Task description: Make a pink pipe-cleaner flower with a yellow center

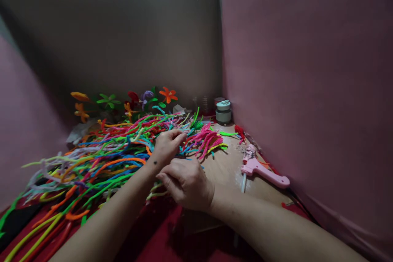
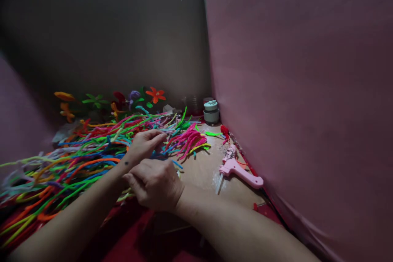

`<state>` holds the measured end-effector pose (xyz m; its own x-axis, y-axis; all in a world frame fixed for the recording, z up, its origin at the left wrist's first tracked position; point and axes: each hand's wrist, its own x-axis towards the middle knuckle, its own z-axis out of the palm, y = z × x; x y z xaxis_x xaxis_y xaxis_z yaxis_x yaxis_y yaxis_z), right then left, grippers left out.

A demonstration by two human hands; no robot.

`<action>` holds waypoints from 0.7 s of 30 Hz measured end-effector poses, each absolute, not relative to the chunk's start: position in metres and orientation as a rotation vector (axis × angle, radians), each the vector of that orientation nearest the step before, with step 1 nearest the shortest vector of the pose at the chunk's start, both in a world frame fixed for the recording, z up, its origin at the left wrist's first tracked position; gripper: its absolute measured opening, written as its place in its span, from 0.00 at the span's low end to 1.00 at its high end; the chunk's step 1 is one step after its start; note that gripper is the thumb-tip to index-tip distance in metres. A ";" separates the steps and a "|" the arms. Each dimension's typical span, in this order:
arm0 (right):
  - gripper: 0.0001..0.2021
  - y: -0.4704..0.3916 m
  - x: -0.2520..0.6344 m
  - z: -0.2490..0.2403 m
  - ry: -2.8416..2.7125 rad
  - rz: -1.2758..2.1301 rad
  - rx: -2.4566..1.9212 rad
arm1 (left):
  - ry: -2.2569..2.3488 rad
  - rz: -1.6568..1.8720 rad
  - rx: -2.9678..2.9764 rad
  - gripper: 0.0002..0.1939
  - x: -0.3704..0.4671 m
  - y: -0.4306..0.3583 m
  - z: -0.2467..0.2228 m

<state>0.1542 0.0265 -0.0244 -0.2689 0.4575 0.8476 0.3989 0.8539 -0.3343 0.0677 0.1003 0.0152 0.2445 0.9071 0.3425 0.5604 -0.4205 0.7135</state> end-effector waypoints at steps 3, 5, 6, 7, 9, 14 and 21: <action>0.13 0.027 0.155 -0.022 -1.753 0.302 -0.683 | 1.350 1.106 2.006 0.13 0.035 0.075 0.023; 0.12 0.029 0.157 -0.019 -1.598 0.552 -0.747 | 1.305 1.195 1.907 0.11 0.014 0.060 0.028; 0.12 0.031 0.159 -0.017 -1.499 0.675 -0.776 | 1.295 1.259 1.839 0.10 0.003 0.054 0.030; 0.12 0.034 0.160 -0.016 -1.399 0.795 -0.791 | 1.277 1.298 1.782 0.10 -0.006 0.049 0.031; 0.13 0.040 0.163 -0.015 -1.203 1.017 -0.791 | 1.275 1.301 1.718 0.09 -0.025 0.043 0.034; 0.11 0.047 0.165 -0.016 -1.072 1.313 -0.804 | 1.275 0.876 1.797 0.10 -0.055 0.038 0.038; 0.12 0.038 0.158 -0.018 -1.487 1.023 -0.983 | 1.217 0.288 2.484 0.07 -0.057 0.032 0.021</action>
<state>0.1581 0.0381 -0.0179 -0.1309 0.9476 0.2913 0.0666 0.3016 -0.9511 -0.0567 0.0316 0.0213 0.6086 0.7930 0.0252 0.7200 -0.5653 0.4026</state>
